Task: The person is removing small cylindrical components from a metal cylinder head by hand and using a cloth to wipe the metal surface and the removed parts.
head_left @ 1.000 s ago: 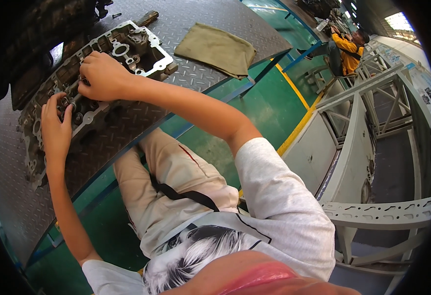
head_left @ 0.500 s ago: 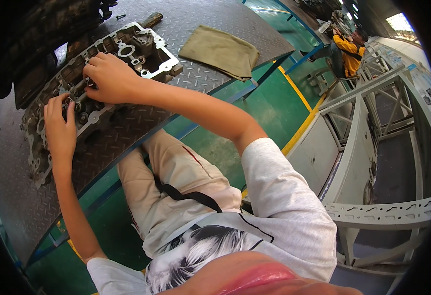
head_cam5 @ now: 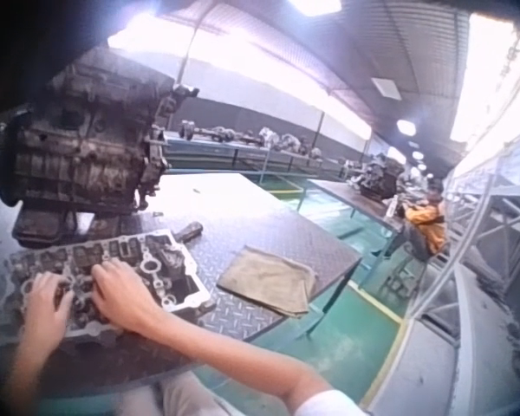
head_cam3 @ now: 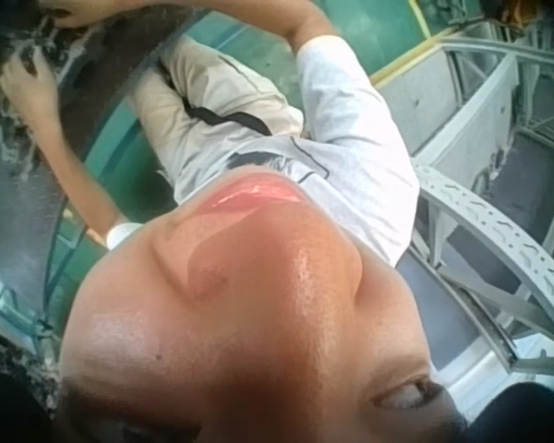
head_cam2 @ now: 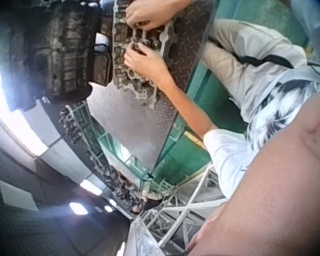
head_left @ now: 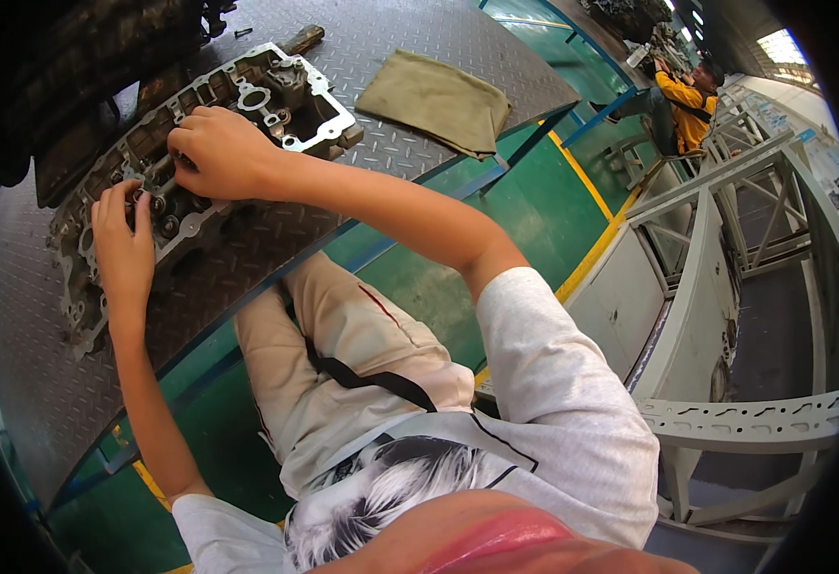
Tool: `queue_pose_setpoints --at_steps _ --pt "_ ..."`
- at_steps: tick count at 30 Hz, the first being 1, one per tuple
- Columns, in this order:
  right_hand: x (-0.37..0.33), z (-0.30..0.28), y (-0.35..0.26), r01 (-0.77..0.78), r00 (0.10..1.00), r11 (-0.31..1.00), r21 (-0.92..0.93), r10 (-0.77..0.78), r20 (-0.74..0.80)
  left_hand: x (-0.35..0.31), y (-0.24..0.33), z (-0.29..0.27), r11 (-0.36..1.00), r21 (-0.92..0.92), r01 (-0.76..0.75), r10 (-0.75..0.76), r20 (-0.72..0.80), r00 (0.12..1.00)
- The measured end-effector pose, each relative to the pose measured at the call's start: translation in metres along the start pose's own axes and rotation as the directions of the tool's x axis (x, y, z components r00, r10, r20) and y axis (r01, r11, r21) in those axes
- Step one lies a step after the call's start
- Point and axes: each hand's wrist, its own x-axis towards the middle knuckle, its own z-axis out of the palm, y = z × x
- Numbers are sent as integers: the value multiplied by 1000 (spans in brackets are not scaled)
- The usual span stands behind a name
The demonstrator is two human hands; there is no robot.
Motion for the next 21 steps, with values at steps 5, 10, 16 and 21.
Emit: queue_pose_setpoints --at_steps 5,10,16,21 --pt "1 -1 -2 -50 999 998 -34 51 17 -3 4 -2 995 -72 73 -73 15 997" --pt "0 -3 -2 -53 998 998 -18 54 44 -3 6 -3 999 30 22 -19 -89 996" --pt "4 -3 -3 -52 997 998 -34 54 50 -4 9 -4 997 -5 73 -73 -57 996" --pt "5 -3 0 -48 998 999 -24 49 38 -3 7 -3 999 6 35 -34 -88 996"
